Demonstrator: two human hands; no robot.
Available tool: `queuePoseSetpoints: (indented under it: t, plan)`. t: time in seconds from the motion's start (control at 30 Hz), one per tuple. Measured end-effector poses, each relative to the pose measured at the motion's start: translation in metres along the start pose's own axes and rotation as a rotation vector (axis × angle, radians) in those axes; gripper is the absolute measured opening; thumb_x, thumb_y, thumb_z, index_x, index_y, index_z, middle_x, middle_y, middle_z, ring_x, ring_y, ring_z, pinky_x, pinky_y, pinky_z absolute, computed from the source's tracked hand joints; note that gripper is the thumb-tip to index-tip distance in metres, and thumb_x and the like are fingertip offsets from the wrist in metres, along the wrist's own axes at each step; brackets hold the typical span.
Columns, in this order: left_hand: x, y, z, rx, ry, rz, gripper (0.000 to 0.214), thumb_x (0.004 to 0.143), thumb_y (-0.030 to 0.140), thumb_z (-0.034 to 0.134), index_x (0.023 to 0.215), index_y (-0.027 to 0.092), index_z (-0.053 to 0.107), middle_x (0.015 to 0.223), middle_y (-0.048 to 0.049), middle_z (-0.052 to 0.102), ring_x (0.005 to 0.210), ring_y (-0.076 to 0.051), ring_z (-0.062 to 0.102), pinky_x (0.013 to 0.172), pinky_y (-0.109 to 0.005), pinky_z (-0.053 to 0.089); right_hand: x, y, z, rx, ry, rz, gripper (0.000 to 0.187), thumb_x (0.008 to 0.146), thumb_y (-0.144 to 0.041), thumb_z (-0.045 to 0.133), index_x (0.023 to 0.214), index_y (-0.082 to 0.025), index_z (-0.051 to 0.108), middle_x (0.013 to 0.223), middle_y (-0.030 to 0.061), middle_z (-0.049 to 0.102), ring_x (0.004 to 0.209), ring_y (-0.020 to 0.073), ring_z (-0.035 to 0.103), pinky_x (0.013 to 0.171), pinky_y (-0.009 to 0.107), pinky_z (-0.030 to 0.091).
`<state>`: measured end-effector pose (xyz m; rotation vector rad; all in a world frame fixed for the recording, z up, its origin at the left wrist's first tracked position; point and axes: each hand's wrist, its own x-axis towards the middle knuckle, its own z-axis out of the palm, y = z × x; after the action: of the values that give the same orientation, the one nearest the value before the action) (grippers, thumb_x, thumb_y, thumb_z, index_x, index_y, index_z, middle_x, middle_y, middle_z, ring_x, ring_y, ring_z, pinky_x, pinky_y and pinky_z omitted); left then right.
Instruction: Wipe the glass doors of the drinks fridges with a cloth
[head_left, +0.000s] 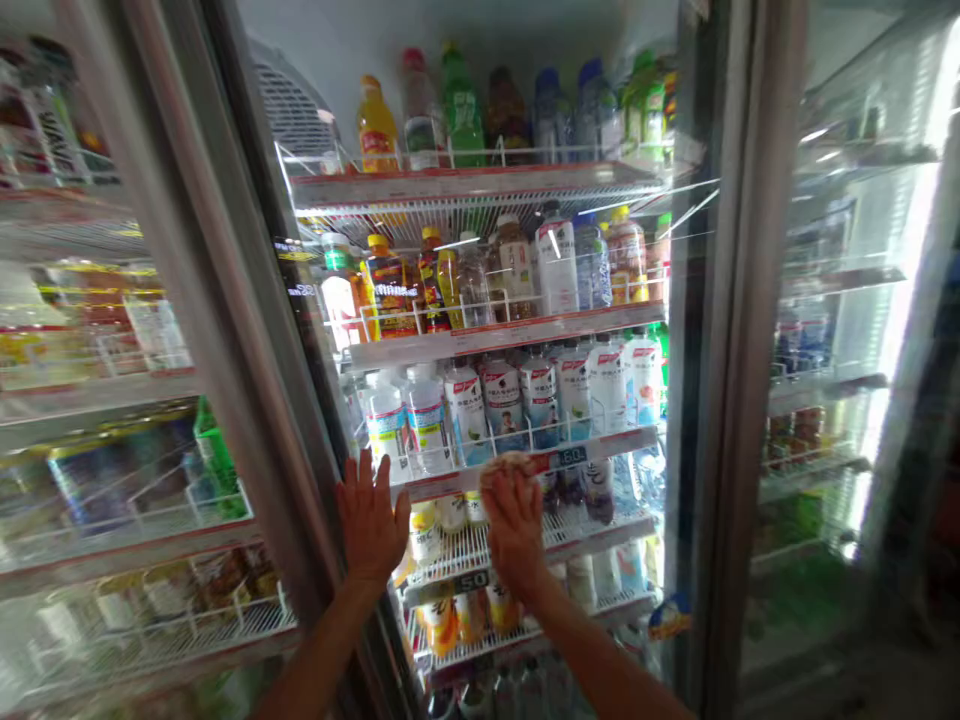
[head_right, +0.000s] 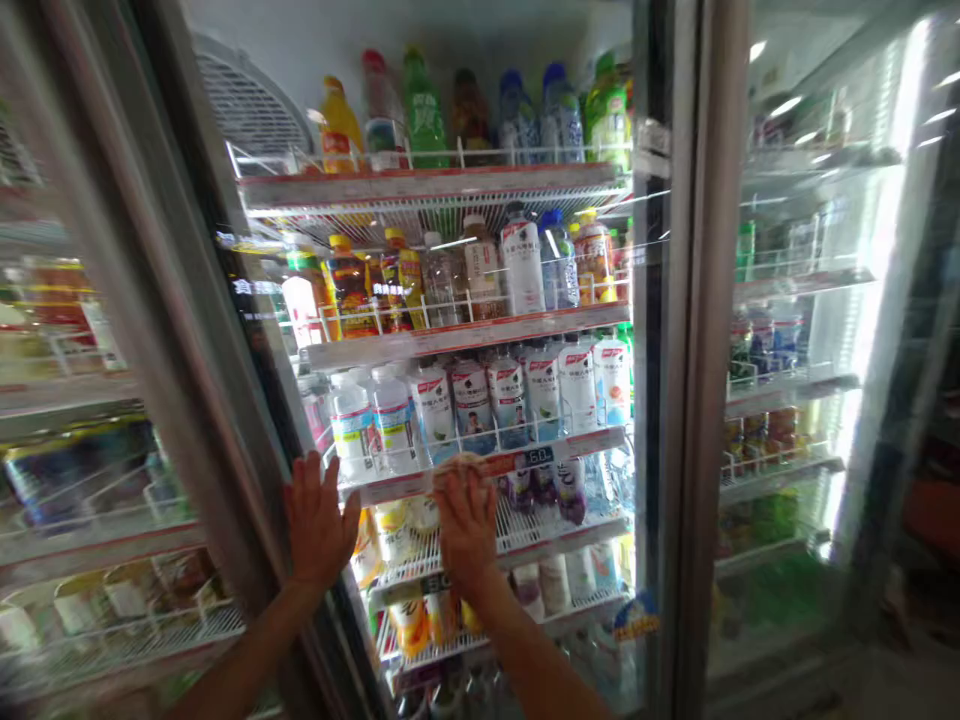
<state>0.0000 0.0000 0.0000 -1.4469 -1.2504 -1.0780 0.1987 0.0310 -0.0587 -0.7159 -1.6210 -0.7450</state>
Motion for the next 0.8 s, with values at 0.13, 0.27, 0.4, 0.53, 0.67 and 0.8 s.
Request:
queuePoseSetpoints:
  t: [0.13, 0.27, 0.4, 0.53, 0.67, 0.8]
  plan:
    - [-0.013, 0.003, -0.004, -0.015, -0.041, 0.006, 0.069, 0.089, 0.024, 0.047, 0.145, 0.024, 0.006, 0.153, -0.0079, 0.009, 0.141, -0.024, 0.005, 0.114, -0.048, 0.012, -0.014, 0.008, -0.001, 0.014, -0.023, -0.105, 0.040, 0.083, -0.015, 0.042, 0.119, -0.022, 0.057, 0.138, 0.0025, 0.045, 0.138, 0.0235, 0.021, 0.114, 0.049, 0.010]
    - [-0.033, 0.012, -0.007, -0.019, -0.098, 0.007, 0.070, 0.089, 0.022, 0.046, 0.145, 0.025, 0.005, 0.153, -0.0051, 0.004, 0.141, -0.023, 0.004, 0.114, -0.046, 0.010, -0.017, 0.066, -0.022, -0.148, 0.067, 0.131, 0.050, 0.084, -0.015, 0.040, 0.133, -0.023, 0.044, 0.146, 0.0080, 0.033, 0.137, 0.0255, 0.023, 0.111, 0.052, 0.016]
    - [-0.044, 0.025, -0.006, -0.021, -0.128, -0.049, 0.069, 0.089, 0.022, 0.045, 0.145, 0.023, 0.005, 0.153, -0.0058, 0.004, 0.141, -0.025, 0.004, 0.114, -0.047, 0.011, -0.016, 0.072, -0.022, -0.184, 0.116, 0.240, 0.057, 0.084, -0.014, 0.039, 0.140, -0.021, 0.033, 0.150, 0.0109, 0.022, 0.138, 0.0289, 0.020, 0.107, 0.054, 0.023]
    - [-0.043, 0.031, -0.006, -0.028, -0.130, -0.091, 0.070, 0.088, 0.023, 0.045, 0.145, 0.022, 0.004, 0.153, -0.0075, 0.005, 0.140, -0.027, 0.006, 0.113, -0.050, 0.014, -0.027, 0.026, -0.007, -0.041, -0.053, -0.004, 0.052, 0.081, -0.014, 0.041, 0.133, -0.021, 0.045, 0.144, 0.0068, 0.036, 0.139, 0.0265, 0.018, 0.111, 0.050, 0.019]
    - [-0.044, 0.035, -0.008, -0.020, -0.153, -0.108, 0.070, 0.088, 0.023, 0.044, 0.145, 0.023, 0.004, 0.153, -0.0085, 0.008, 0.140, -0.028, 0.008, 0.111, -0.052, 0.018, -0.040, 0.051, -0.022, -0.035, -0.086, -0.098, 0.048, 0.082, -0.014, 0.042, 0.129, -0.024, 0.049, 0.140, 0.0049, 0.043, 0.138, 0.0226, 0.021, 0.113, 0.048, 0.015]
    - [-0.049, 0.042, -0.008, -0.007, -0.164, -0.145, 0.069, 0.089, 0.024, 0.043, 0.145, 0.023, 0.005, 0.153, -0.0099, 0.010, 0.140, -0.028, 0.009, 0.110, -0.052, 0.020, -0.037, 0.135, -0.054, -0.232, 0.074, 0.226, 0.052, 0.085, -0.016, 0.040, 0.137, -0.022, 0.038, 0.148, 0.0111, 0.027, 0.137, 0.0277, 0.024, 0.106, 0.053, 0.026]
